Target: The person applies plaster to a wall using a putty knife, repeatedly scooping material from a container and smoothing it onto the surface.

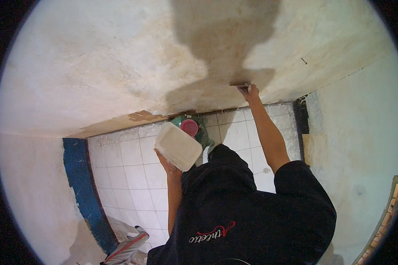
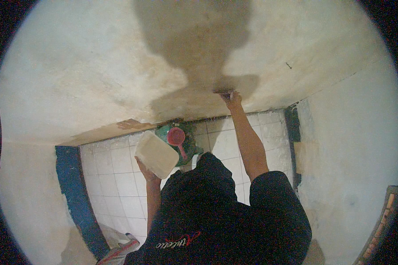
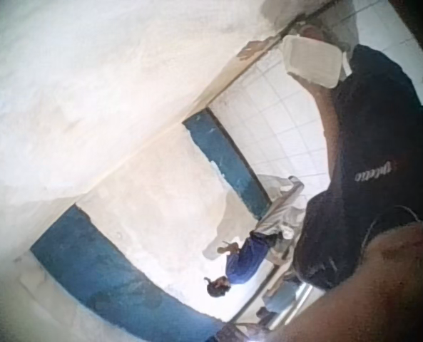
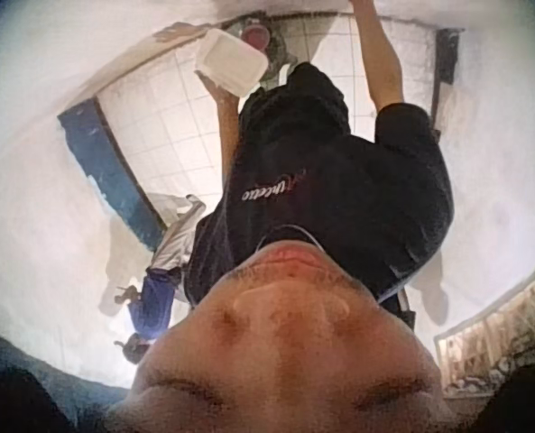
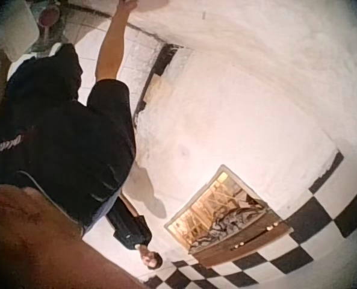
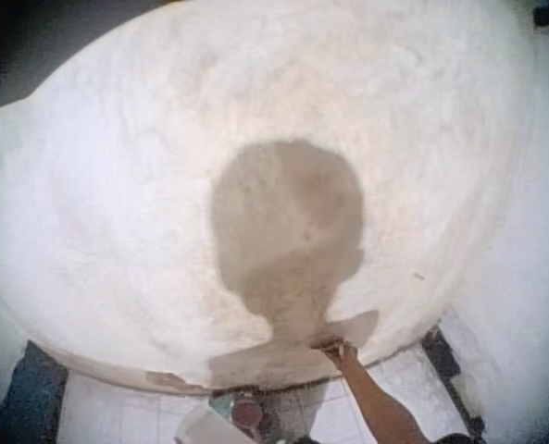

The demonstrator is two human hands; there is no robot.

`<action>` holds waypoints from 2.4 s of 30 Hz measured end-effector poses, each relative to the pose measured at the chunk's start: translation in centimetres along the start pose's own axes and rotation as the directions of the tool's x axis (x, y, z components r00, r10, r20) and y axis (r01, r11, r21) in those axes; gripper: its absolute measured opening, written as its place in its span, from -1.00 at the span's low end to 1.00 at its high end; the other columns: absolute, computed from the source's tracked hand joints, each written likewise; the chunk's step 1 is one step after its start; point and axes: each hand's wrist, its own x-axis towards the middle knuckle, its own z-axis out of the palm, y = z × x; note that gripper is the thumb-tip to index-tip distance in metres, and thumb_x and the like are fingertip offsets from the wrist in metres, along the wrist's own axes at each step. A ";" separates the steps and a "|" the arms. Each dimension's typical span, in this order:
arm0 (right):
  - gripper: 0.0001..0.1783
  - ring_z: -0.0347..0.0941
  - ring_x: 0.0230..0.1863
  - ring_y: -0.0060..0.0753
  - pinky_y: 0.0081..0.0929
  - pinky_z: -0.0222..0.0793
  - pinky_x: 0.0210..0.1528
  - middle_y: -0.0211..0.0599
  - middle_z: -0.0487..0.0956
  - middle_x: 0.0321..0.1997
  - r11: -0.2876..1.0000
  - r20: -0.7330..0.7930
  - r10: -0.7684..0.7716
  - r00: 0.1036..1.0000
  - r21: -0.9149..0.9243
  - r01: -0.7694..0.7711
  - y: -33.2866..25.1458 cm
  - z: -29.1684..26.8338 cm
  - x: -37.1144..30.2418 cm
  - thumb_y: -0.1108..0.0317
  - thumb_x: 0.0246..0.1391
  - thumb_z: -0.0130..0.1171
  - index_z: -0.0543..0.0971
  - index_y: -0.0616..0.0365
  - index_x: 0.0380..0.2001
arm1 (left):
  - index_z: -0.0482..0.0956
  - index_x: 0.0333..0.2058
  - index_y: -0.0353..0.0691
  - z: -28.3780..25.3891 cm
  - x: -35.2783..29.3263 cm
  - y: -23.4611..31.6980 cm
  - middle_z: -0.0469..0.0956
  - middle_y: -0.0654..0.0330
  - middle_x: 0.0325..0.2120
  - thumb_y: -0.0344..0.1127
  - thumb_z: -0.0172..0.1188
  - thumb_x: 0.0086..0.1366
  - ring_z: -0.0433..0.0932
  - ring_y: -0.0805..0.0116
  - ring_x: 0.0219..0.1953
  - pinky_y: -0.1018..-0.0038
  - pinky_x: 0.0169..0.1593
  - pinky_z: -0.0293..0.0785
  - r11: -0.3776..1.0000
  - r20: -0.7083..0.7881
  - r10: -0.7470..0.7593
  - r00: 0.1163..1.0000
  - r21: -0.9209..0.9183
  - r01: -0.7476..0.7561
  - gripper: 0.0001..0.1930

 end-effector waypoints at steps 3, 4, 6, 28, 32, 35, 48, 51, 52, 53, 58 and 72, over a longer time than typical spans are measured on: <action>-0.87 0.49 -0.16 0.11 0.12 0.42 0.11 0.11 0.46 -0.18 0.994 0.033 0.059 0.998 0.090 -0.062 -2.4 4.6 -3.6 0.45 0.14 -0.10 0.37 0.32 -0.33 | 0.10 0.26 -0.12 1.7 -0.7 0.3 0.26 0.09 0.18 0.30 -0.34 0.35 0.30 0.09 0.18 0.14 0.20 0.31 0.971 -0.046 0.058 0.997 0.236 -0.045 -0.29; -0.87 0.49 -0.15 0.13 0.11 0.42 0.11 0.10 0.46 -0.19 0.995 0.066 0.042 0.997 0.088 -0.048 -3.8 5.3 -3.6 0.47 0.13 -0.11 0.35 0.33 -0.32 | 0.15 0.21 -0.13 3.0 -0.4 0.3 0.31 0.09 0.12 0.18 -0.26 0.38 0.39 0.15 0.09 0.19 0.09 0.43 0.986 0.000 0.056 0.998 0.156 -0.055 -0.39; -0.87 0.48 -0.14 0.14 0.11 0.42 0.11 0.09 0.46 -0.20 0.996 0.096 0.015 0.995 0.086 -0.023 -5.9 6.9 -4.6 0.48 0.12 -0.11 0.34 0.35 -0.30 | 0.20 0.15 -0.14 4.7 -0.2 0.6 0.36 0.10 0.05 0.07 -0.19 0.40 0.48 0.20 0.00 0.25 -0.02 0.56 0.996 0.054 0.050 0.997 0.072 -0.054 -0.49; -0.76 0.53 -0.15 0.04 -0.09 0.61 -0.13 0.10 0.52 -0.19 0.966 0.265 -0.230 0.936 -0.056 0.253 -26.7 31.0 -20.8 0.38 0.14 -0.08 0.43 0.39 -0.28 | 0.15 0.25 -0.06 0.5 1.1 1.4 0.32 0.15 0.15 0.35 -0.37 0.32 0.36 0.09 0.15 0.09 0.15 0.37 0.935 0.309 -0.273 0.911 -0.136 0.327 -0.27; -0.80 0.52 -0.14 0.04 -0.04 0.58 -0.06 0.12 0.51 -0.17 0.932 0.284 -0.320 0.904 -0.076 0.354 -29.5 36.3 -23.6 0.38 0.15 -0.10 0.42 0.33 -0.36 | 0.13 0.24 0.00 -1.8 1.7 2.3 0.30 0.16 0.16 0.35 -0.30 0.31 0.38 0.08 0.12 0.06 0.10 0.43 0.950 0.378 -0.255 0.890 -0.075 0.304 -0.30; -0.82 0.49 -0.08 0.11 0.06 0.50 0.03 0.17 0.50 -0.14 0.885 0.268 -0.390 0.881 -0.156 0.439 -31.0 39.4 -27.1 0.40 0.16 -0.14 0.39 0.30 -0.40 | 0.15 0.24 -0.04 0.5 -0.2 4.6 0.32 0.16 0.14 0.37 -0.35 0.31 0.36 0.08 0.14 0.07 0.14 0.38 0.979 0.359 -0.206 0.911 0.060 0.197 -0.27; -0.69 0.46 -0.07 0.22 0.24 0.51 -0.10 0.09 0.43 -0.06 0.828 0.371 -0.468 0.802 -0.133 0.545 -41.0 46.2 -26.4 0.25 0.24 -0.11 0.30 0.33 -0.14 | 0.15 0.25 -0.03 -2.8 1.2 6.9 0.31 0.16 0.16 0.41 -0.33 0.27 0.35 0.08 0.15 0.07 0.16 0.35 0.880 0.463 -0.380 0.801 -0.088 0.468 -0.23; -0.69 0.44 -0.02 0.25 0.24 0.51 -0.08 0.11 0.40 -0.06 0.235 0.640 -0.459 0.617 -0.582 0.779 -42.3 43.5 -26.1 0.26 0.26 -0.14 0.29 0.37 -0.18 | 0.14 0.25 -0.03 -1.9 0.5 7.7 0.31 0.16 0.15 0.40 -0.32 0.28 0.36 0.09 0.15 0.08 0.15 0.36 0.858 0.398 -0.449 0.800 -0.055 0.510 -0.23; -0.78 0.46 -0.05 0.27 0.11 0.54 -0.05 0.28 0.39 -0.04 0.626 0.461 -0.485 0.743 -0.410 0.664 -36.5 44.9 -27.5 0.38 0.20 -0.18 0.28 0.40 -0.31 | 0.15 0.25 -0.04 -4.4 1.2 8.9 0.31 0.16 0.16 0.40 -0.32 0.28 0.35 0.08 0.15 0.08 0.15 0.36 0.914 0.363 -0.362 0.859 -0.044 0.404 -0.24; -0.83 0.47 -0.08 0.28 -0.03 0.57 -0.03 0.46 0.38 -0.02 0.866 0.261 -0.432 0.863 -0.146 0.478 -33.1 44.9 -29.8 0.50 0.14 -0.22 0.27 0.43 -0.45 | 0.15 0.25 -0.04 -5.7 1.7 9.0 0.31 0.16 0.16 0.39 -0.32 0.28 0.35 0.08 0.15 0.09 0.15 0.36 0.946 0.365 -0.295 0.883 -0.021 0.325 -0.24; -0.67 0.52 -0.08 0.03 -0.12 0.59 -0.08 0.26 0.47 -0.08 0.929 0.328 -0.367 0.870 0.078 0.362 -23.7 32.0 -31.9 0.39 0.22 -0.30 0.39 0.50 -0.33 | 0.14 0.26 -0.04 -7.9 3.1 7.5 0.30 0.14 0.17 0.39 -0.33 0.29 0.35 0.07 0.15 0.08 0.14 0.37 0.869 0.517 -0.323 0.793 -0.169 0.464 -0.24; -0.75 0.47 -0.12 0.00 0.02 0.56 -0.04 0.07 0.42 -0.16 0.933 0.143 -0.351 0.926 -0.030 0.358 -18.7 28.7 -15.0 0.32 0.27 -0.23 0.37 0.29 -0.32 | 0.15 0.20 -0.06 -9.0 1.3 11.2 0.30 0.12 0.14 0.16 -0.18 0.37 0.41 0.12 0.10 0.12 0.09 0.48 0.956 0.330 -0.154 0.931 -0.187 0.225 -0.43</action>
